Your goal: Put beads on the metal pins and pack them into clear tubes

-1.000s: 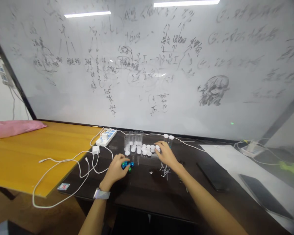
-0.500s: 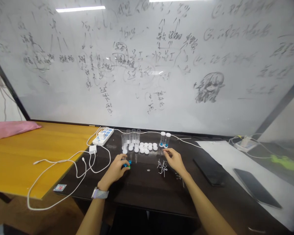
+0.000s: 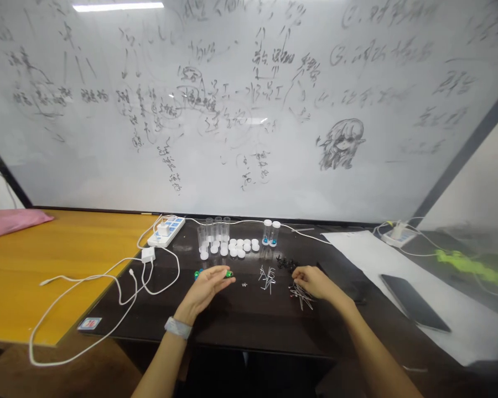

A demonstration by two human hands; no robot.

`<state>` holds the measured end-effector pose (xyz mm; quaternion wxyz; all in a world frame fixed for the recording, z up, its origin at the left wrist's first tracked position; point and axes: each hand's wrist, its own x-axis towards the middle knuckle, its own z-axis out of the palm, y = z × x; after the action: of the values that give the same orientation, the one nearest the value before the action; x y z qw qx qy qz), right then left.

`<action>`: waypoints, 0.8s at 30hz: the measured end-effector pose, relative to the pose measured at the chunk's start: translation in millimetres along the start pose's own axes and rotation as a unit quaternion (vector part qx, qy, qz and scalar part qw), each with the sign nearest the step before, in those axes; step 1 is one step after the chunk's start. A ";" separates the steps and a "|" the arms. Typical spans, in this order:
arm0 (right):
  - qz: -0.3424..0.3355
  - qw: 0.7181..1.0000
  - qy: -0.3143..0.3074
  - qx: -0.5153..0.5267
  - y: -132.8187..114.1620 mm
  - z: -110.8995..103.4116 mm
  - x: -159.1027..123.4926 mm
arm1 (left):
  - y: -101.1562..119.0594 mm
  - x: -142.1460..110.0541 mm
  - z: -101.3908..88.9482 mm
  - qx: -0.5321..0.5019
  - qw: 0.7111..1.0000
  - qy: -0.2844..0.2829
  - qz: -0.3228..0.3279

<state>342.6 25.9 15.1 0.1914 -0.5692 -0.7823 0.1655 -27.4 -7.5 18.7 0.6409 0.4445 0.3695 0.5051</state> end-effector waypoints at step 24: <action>0.166 0.985 -0.001 -0.056 18.4 24.8 42.9 | -26.6 9.1 2.9 -0.015 0.999 -0.009 -0.027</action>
<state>333.8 71.3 -10.6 0.1287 -0.7006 -0.6854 0.1510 -14.3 -1.7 -5.6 0.6642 0.4292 0.3676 0.4894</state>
